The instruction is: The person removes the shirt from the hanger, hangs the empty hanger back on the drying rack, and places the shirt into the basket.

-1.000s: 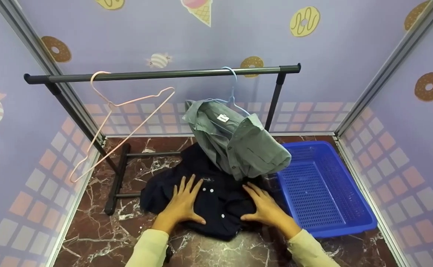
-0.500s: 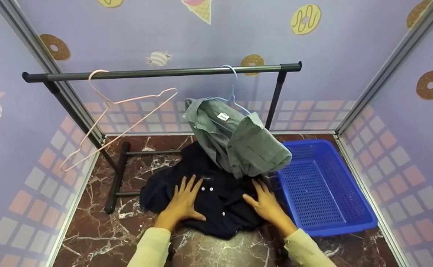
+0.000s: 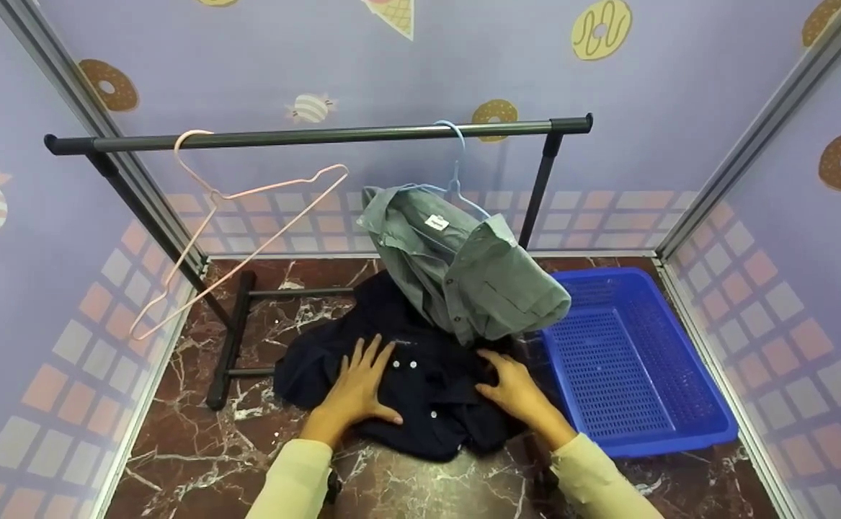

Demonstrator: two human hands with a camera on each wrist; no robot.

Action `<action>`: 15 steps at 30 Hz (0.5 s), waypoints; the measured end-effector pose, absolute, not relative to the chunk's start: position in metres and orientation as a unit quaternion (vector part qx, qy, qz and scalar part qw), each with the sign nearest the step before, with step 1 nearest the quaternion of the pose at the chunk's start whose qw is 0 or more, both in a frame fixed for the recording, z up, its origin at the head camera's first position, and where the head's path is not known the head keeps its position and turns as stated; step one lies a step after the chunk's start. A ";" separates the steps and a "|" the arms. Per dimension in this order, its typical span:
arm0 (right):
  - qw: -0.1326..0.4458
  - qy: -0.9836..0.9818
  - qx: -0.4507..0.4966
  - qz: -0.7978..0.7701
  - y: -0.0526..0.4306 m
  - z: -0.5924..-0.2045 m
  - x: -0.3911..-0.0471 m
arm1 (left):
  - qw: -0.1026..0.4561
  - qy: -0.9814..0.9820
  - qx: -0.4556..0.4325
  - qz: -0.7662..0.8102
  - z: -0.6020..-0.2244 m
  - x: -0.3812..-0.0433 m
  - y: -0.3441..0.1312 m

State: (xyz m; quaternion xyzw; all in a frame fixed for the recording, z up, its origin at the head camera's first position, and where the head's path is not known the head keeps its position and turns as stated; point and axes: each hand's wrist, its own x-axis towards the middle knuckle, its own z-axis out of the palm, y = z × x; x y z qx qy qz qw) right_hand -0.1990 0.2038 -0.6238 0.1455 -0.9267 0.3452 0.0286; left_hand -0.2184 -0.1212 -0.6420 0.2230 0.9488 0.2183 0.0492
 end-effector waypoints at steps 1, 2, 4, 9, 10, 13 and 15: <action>0.028 -0.923 0.154 0.352 0.203 -0.621 -0.200 | 0.049 0.947 0.222 0.226 -0.642 -0.218 -0.122; 0.028 -0.919 0.161 0.360 0.202 -0.618 -0.201 | 0.051 0.946 0.221 0.233 -0.643 -0.218 -0.123; 0.030 -0.908 0.172 0.380 0.198 -0.611 -0.203 | 0.049 0.944 0.217 0.245 -0.644 -0.218 -0.124; 0.071 -0.890 0.202 0.403 0.177 -0.594 -0.210 | 0.035 0.934 0.196 0.296 -0.641 -0.218 -0.127; 0.082 -0.888 0.209 0.401 0.172 -0.591 -0.212 | 0.032 0.931 0.193 0.309 -0.640 -0.218 -0.128; 0.116 -0.881 0.237 0.393 0.153 -0.589 -0.220 | 0.020 0.923 0.182 0.337 -0.636 -0.218 -0.130; 0.121 -0.876 0.262 0.387 0.139 -0.591 -0.225 | 0.012 0.923 0.175 0.343 -0.634 -0.217 -0.132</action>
